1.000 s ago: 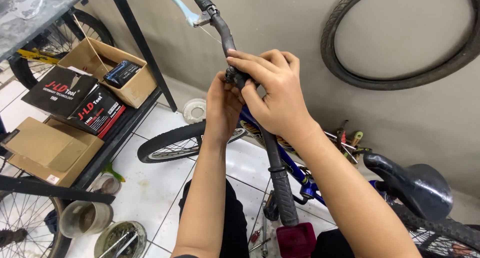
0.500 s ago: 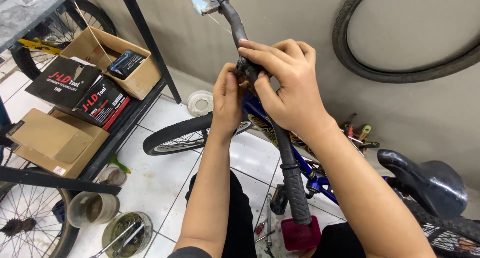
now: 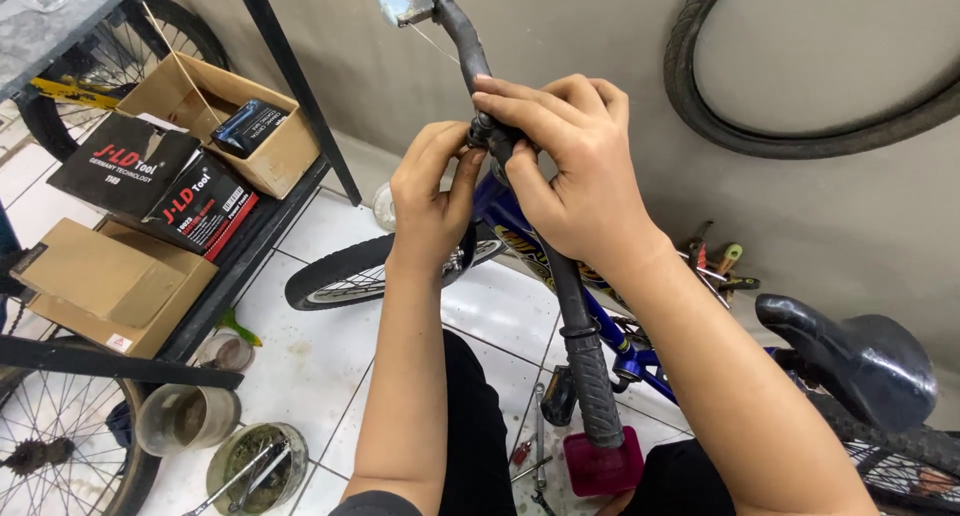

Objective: Adjusting the handlebars and seat of a bicycle using tools and inspecting the mudguard.

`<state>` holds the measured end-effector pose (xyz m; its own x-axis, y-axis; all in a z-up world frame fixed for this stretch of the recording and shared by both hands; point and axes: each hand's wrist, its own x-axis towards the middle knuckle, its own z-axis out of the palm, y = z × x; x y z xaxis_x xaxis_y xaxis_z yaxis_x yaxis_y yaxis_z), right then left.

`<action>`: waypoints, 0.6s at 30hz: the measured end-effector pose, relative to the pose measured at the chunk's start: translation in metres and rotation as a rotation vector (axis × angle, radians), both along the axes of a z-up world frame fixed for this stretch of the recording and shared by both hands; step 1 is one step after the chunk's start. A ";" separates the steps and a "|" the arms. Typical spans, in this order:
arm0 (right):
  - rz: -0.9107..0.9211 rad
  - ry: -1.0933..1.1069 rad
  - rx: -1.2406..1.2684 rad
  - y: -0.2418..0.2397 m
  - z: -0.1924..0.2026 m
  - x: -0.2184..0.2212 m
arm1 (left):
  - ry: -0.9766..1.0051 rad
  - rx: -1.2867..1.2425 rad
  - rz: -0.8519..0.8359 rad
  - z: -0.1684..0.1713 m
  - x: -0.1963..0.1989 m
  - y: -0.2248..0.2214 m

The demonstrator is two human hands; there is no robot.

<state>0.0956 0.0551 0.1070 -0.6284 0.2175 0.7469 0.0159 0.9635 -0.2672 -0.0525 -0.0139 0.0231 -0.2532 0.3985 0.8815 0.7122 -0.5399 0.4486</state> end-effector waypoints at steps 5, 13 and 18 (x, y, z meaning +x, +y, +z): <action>0.000 0.000 -0.009 0.001 -0.001 0.001 | 0.002 -0.083 -0.024 0.005 0.005 -0.004; 0.003 0.005 -0.005 0.000 0.000 0.001 | -0.084 -0.209 -0.123 0.019 0.001 -0.015; -0.001 -0.004 0.021 0.000 0.001 0.002 | -0.040 -0.097 -0.052 0.018 0.003 -0.014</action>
